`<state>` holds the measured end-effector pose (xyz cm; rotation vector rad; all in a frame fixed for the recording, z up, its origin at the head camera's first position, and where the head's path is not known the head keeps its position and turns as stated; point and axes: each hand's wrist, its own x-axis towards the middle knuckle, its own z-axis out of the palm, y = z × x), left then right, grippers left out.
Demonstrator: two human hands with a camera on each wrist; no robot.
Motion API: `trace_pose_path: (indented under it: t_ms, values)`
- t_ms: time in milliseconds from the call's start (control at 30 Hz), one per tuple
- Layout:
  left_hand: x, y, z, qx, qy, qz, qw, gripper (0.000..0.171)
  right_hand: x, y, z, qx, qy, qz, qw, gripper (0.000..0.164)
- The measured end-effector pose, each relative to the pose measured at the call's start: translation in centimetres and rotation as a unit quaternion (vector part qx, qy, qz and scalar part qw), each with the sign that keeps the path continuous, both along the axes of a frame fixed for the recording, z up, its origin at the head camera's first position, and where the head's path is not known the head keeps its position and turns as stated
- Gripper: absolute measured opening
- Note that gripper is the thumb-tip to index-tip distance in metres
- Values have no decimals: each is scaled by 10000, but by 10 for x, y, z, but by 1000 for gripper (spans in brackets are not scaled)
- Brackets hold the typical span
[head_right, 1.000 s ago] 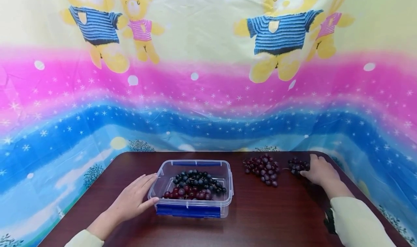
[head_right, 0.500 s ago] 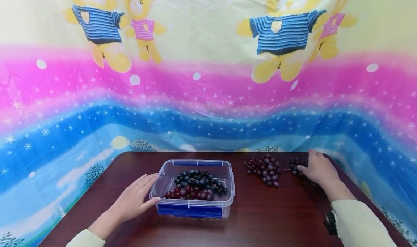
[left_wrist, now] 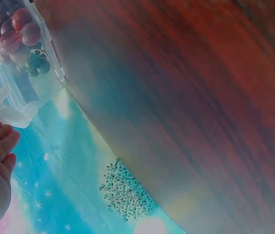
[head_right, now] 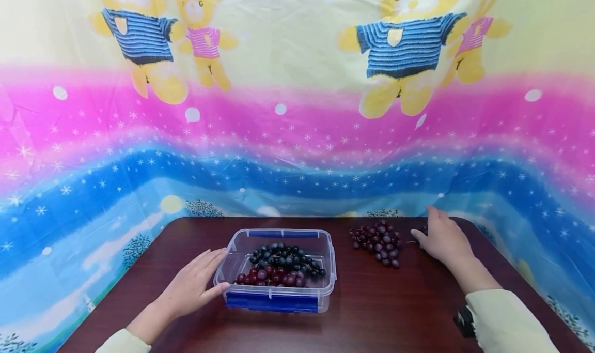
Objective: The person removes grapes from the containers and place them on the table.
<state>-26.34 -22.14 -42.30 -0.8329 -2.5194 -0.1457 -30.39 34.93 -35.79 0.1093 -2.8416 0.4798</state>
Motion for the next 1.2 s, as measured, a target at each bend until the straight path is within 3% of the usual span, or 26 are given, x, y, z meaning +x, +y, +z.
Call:
trace_pose_path:
  t_ms: [333,633,1200]
  values:
    - [-2,-1,-2,42,436,-264,9987,69,7,-36,2,-80,388,239,9989,81]
    - [0,0,-1,15,163,-91,9998,70,11,-66,2,-70,776,464,9959,73]
    - [-1,-1,0,13,233,-170,9996,70,20,-128,1,-11,1153,906,9892,69]
